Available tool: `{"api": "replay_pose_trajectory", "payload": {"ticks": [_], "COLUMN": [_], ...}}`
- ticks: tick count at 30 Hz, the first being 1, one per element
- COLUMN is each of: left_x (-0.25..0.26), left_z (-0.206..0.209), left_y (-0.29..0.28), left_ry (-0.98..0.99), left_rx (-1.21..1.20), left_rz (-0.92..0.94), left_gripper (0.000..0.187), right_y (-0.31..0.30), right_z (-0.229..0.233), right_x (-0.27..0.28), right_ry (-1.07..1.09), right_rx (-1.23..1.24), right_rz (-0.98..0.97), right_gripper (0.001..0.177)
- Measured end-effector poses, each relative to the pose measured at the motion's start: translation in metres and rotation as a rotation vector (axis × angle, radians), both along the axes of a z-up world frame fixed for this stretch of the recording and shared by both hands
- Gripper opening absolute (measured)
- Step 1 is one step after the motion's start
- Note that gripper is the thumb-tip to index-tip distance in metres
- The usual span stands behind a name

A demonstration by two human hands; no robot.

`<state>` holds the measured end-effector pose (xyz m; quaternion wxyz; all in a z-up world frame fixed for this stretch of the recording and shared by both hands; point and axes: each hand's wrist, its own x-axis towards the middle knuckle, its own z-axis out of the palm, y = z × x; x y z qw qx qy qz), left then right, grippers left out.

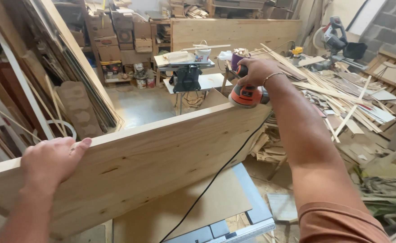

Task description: Sanding the edges of a wooden panel using an orbital sander

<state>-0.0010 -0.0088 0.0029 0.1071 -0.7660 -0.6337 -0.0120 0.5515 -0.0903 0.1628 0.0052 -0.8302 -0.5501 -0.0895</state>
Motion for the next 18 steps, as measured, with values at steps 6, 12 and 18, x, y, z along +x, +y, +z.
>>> {"api": "replay_pose_trajectory", "payload": {"ticks": [6,12,18], "left_x": [-0.001,-0.002,0.001], "left_z": [0.001,-0.003,0.001], "left_y": [-0.005,-0.008,-0.012], "left_ry": [-0.019,0.025,0.009], "left_rx": [0.001,0.035,0.022], "left_rz": [0.034,0.040,0.040], "left_gripper": [0.075,0.079,0.072], "right_y": [-0.003,-0.006,-0.008], "right_z": [-0.002,-0.002,-0.005], "right_x": [0.036,0.063,0.092], "right_ry": [0.046,0.005,-0.011], "right_rx": [0.043,0.028,0.063], "right_rz": [-0.016,-0.119,-0.204], "right_gripper": [0.071,0.067,0.049]}}
